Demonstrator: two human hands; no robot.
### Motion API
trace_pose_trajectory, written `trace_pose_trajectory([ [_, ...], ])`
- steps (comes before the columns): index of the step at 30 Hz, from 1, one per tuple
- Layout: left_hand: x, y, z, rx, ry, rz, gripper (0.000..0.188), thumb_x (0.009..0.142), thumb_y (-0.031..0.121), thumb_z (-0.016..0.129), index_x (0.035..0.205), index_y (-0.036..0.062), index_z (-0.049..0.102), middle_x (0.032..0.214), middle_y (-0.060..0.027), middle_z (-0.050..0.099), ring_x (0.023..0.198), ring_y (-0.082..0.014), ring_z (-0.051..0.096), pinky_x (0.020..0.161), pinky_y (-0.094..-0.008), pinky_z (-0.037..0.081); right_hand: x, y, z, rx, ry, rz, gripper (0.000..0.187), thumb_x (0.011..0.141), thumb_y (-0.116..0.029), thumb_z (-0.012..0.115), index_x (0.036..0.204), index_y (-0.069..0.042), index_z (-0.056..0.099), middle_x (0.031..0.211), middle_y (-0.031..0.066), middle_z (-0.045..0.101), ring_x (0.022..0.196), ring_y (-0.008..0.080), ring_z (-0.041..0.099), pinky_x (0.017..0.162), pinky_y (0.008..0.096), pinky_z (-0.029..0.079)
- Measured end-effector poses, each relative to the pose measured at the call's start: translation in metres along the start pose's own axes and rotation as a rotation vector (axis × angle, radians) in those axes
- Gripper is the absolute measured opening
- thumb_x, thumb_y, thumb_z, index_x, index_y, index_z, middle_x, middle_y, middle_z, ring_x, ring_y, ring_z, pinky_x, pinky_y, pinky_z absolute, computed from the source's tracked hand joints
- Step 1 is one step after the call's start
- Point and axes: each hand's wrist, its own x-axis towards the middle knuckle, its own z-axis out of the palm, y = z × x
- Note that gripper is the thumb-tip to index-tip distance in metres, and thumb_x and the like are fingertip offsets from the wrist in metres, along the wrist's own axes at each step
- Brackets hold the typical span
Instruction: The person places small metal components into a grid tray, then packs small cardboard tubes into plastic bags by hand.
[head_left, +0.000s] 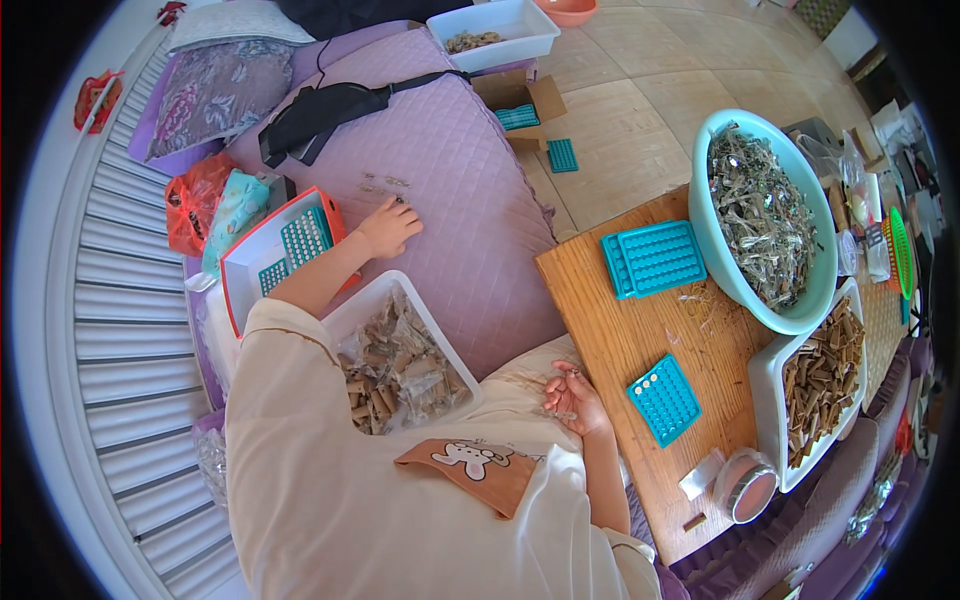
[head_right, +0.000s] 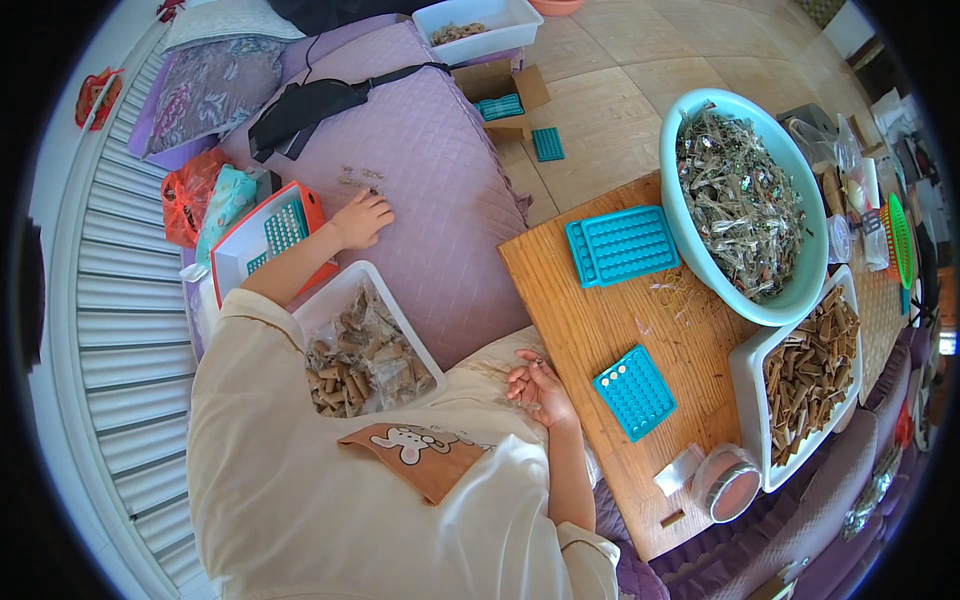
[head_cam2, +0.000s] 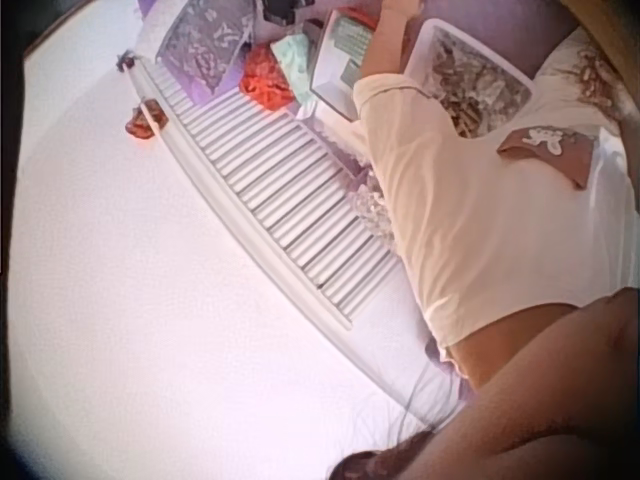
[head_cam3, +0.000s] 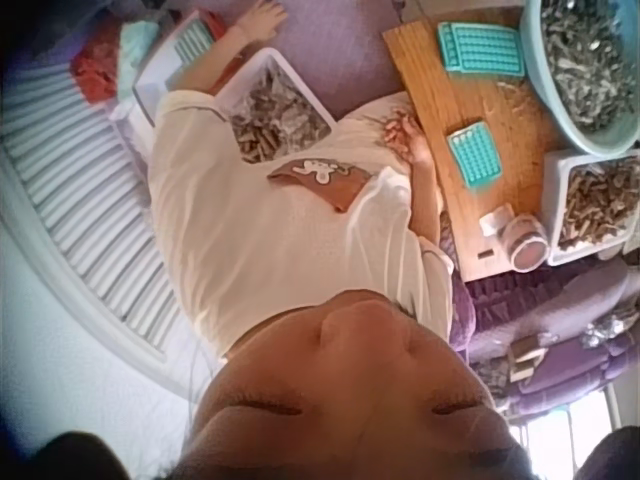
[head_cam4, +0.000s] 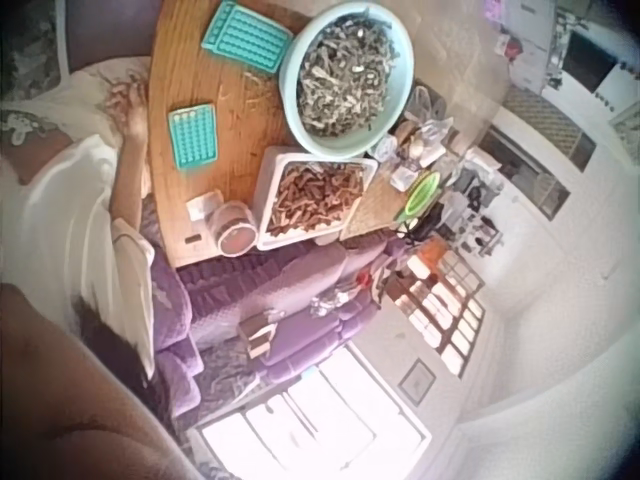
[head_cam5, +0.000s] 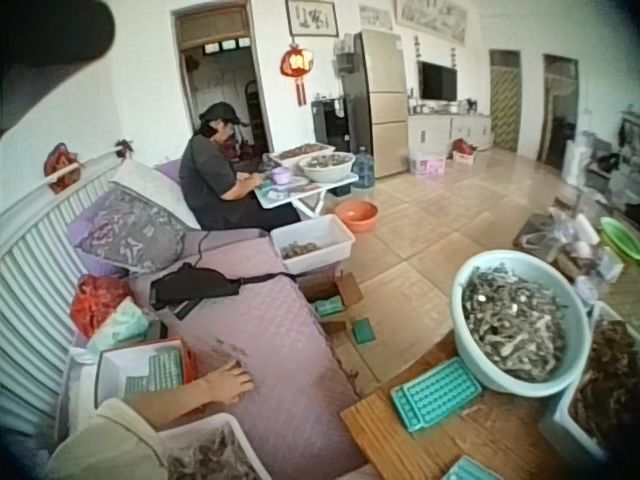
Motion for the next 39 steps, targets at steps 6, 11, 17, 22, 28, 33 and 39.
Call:
trace_pose_trajectory([
  [6,-0.001,0.023,-0.031,-0.087,0.452,-0.37,0.05,0.066,0.015,0.06,0.112,0.0076,0.044,0.113,-0.0106,0.046,0.109,-0.0279,0.041,0.088,-0.0432,0.035,-0.008,0.002,0.008,0.002,0.058,-0.031,0.028,0.09,-0.026,0.036,0.109,-0.007,0.041,0.07,0.0072,0.055,0.056,0.0133,0.051,0.057,0.0302,0.047],
  [11,0.006,0.133,-0.112,-1.007,0.786,-0.402,0.036,0.073,0.01,0.058,0.107,0.0035,0.047,0.084,-0.01,0.057,0.076,-0.0191,0.057,0.066,-0.0292,0.045,-0.021,0.001,0.038,-0.661,0.299,-0.313,0.024,0.089,-0.014,0.035,0.109,-0.003,0.043,0.057,0.0004,0.045,0.048,0.0057,0.04,0.049,0.0212,0.04],
  [17,0.003,0.282,-0.168,-1.555,0.556,-0.228,0.038,0.071,0.013,0.065,0.106,0.0055,0.052,0.06,-0.0016,0.049,0.054,-0.0103,0.048,0.053,-0.023,0.041,-0.063,-0.023,0.105,-0.999,0.648,-1.068,0.049,0.082,0.003,0.043,0.126,0.0,0.024,0.062,0.0017,0.045,0.049,0.0049,0.039,0.042,0.0186,0.03],
  [22,0.034,0.33,-0.212,-1.627,0.74,0.108,0.038,0.07,0.012,0.067,0.105,0.0046,0.054,0.071,-0.0012,0.05,0.064,-0.0081,0.048,0.056,-0.0192,0.039,-0.091,-0.038,0.107,-1.383,0.846,-1.398,0.055,0.077,0.006,0.048,0.126,0.001,0.022,0.056,0.0039,0.046,0.044,0.0093,0.038,0.04,0.0211,0.031],
  [28,0.057,0.344,-0.221,-1.548,0.603,0.23,0.018,0.07,0.008,0.065,0.087,0.0039,0.06,0.081,-0.0048,0.057,0.069,-0.0115,0.054,0.056,-0.0217,0.043,-0.113,-0.048,0.092,-1.521,0.957,-1.442,0.051,0.068,0.006,0.053,0.117,0.003,0.04,0.058,0.0085,0.055,0.047,0.0209,0.053,0.044,0.0323,0.041],
  [33,0.061,0.353,-0.21,-1.804,0.407,0.265,0.014,0.074,0.006,0.062,0.086,0.0,0.057,0.082,-0.0054,0.058,0.072,-0.0104,0.056,0.061,-0.0216,0.045,-0.142,-0.048,0.102,-1.496,1.009,-1.187,0.04,0.068,0.006,0.055,0.107,-0.002,0.052,0.059,0.0068,0.054,0.046,0.0178,0.05,0.043,0.0285,0.04],
  [39,0.068,0.353,-0.21,-1.785,0.294,0.333,0.014,0.076,0.003,0.06,0.089,-0.0009,0.056,0.083,-0.0049,0.057,0.076,-0.0095,0.055,0.067,-0.0224,0.046,-0.152,-0.042,0.096,-1.403,1.023,-1.274,0.026,0.068,0.006,0.06,0.092,-0.002,0.057,0.069,0.0077,0.056,0.051,0.0137,0.051,0.044,0.0222,0.039],
])
